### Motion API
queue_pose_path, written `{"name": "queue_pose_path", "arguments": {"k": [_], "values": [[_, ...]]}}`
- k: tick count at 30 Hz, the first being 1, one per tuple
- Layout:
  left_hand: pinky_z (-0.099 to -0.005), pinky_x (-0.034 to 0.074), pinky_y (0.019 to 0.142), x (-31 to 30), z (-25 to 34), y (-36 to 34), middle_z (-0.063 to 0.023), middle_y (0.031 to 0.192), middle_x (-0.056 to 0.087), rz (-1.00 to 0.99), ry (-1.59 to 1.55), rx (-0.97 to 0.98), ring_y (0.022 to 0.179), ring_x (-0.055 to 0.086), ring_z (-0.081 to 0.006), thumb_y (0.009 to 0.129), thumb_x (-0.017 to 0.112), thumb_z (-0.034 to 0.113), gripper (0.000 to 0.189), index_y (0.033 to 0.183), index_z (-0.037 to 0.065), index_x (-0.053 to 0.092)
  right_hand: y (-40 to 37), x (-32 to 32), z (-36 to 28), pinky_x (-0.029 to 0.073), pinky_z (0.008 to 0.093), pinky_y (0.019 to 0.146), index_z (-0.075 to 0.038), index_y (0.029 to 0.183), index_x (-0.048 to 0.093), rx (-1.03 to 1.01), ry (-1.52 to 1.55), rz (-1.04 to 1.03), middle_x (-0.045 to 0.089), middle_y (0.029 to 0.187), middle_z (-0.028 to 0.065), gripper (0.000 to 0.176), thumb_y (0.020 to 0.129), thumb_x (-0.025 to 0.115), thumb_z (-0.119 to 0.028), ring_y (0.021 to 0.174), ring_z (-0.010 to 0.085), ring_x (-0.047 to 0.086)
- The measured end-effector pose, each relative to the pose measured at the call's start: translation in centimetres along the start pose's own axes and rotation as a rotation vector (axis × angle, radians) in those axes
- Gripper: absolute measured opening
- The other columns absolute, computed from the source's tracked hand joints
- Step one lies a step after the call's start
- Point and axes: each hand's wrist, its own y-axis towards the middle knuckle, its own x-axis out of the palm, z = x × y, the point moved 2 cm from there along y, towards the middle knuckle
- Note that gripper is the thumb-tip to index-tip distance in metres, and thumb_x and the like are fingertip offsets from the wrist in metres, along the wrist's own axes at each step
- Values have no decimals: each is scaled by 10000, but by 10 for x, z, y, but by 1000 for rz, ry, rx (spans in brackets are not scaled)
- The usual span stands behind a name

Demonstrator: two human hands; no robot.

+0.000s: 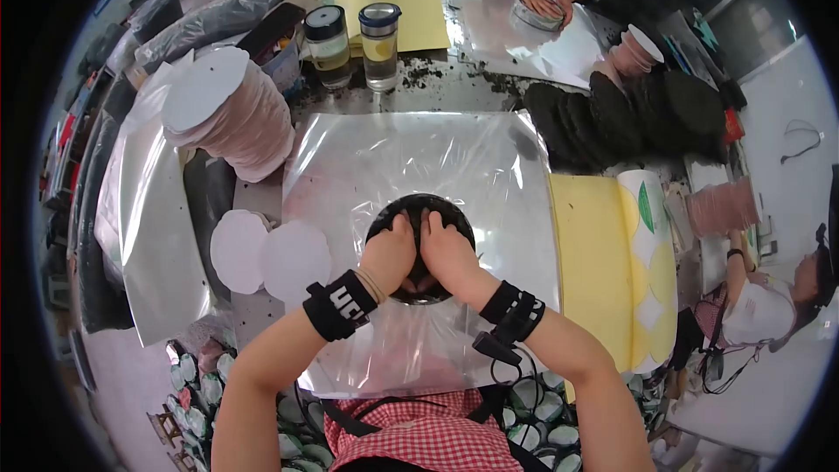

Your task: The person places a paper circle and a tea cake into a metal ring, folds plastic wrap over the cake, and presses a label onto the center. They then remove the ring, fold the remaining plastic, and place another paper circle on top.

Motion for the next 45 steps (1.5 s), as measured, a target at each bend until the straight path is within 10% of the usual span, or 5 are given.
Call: {"name": "queue_pose_path", "arguments": {"k": [14, 18, 22, 33, 45], "values": [[-526, 360, 1112, -26, 3, -256, -114, 1309, 612, 556, 139, 44, 1280, 531, -321, 820, 680, 174, 120, 932, 161, 721, -8, -23, -4, 587, 324, 713, 168, 1380, 390, -62, 23, -51, 534, 1129, 198, 1259, 415, 928, -436, 845, 283, 672], [-348, 519, 975, 18, 29, -262, -133, 1274, 642, 462, -83, 1097, 1158, 628, -207, 914, 575, 133, 343, 1237, 29, 620, -15, -20, -8, 596, 330, 723, 161, 1375, 395, -21, -9, -62, 529, 1124, 187, 1233, 437, 940, -425, 856, 286, 667], [-500, 230, 1205, 19, -31, -160, -273, 1541, 331, 510, -377, -15, 1449, 312, -415, 787, 768, 401, 929, 1464, -71, 340, -19, -15, -16, 606, 336, 689, 149, 1300, 471, 71, 59, 5, 551, 1084, 185, 1062, 444, 954, -253, 867, 287, 669], [-520, 323, 1119, 24, 22, -84, -176, 1214, 624, 609, -473, 161, 1280, 517, -400, 772, 792, 384, 535, 1094, 10, 587, -164, -64, 120, 544, 302, 710, 44, 1281, 548, 579, 1332, 67, 645, 1054, 127, 462, 851, 696, -37, 850, 118, 649], [-392, 403, 966, -2, 28, -94, -137, 1130, 549, 815, -597, -124, 1061, 548, -287, 751, 728, 71, 570, 1274, 7, 508, -44, -40, -17, 417, 465, 1091, -19, 1435, 446, 77, 824, 650, 543, 1377, 197, 801, 734, 814, -142, 1257, 405, 526]]}}
